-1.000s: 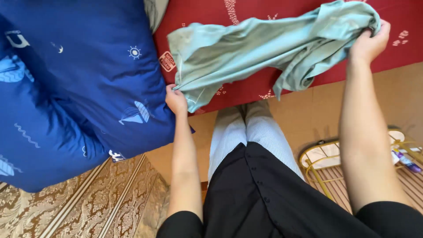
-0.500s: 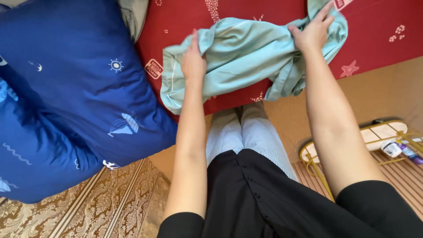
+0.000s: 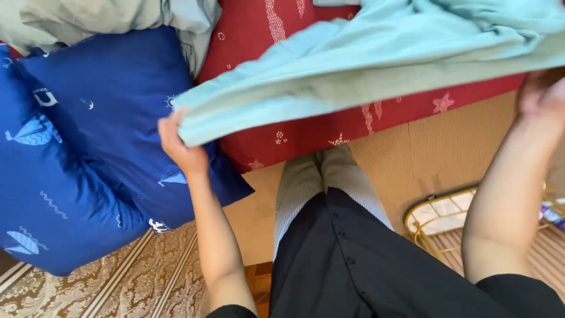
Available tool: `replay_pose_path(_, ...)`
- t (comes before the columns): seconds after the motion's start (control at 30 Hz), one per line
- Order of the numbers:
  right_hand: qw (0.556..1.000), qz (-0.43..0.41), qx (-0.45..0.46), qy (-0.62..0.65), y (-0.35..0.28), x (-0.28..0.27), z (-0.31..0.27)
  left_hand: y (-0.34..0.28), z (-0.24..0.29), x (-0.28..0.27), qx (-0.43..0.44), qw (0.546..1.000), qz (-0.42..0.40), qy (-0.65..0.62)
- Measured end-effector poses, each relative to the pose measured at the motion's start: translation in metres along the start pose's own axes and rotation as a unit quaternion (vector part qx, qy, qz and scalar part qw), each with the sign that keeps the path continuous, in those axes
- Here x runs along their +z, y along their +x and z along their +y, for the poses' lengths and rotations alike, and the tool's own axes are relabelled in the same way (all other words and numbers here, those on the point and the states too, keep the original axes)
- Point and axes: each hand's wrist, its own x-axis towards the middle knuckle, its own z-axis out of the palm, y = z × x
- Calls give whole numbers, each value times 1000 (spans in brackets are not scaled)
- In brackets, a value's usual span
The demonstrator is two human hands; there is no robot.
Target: The person folds a light green pillowcase and places it on the bed. They then remove a pillow from a blue pillowcase, fold the blue case, and place it on the bed. Finally, they fold another light green pillowcase and place it on the bed.
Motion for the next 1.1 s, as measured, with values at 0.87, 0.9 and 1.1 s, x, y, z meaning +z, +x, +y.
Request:
replay_pose_path(0.87, 913, 3, 28, -408, -71, -58, 130, -35, -69, 84, -152, 911, -222, 311)
replay_pose_path(0.9, 890, -5, -50, -453, -63, -40, 128, -27, -83, 103, -104, 901, -210, 364)
replay_pose_path(1.1, 892, -79, 4, -446, -37, -31, 173, -52, 15, 328, 41, 957, -271, 94)
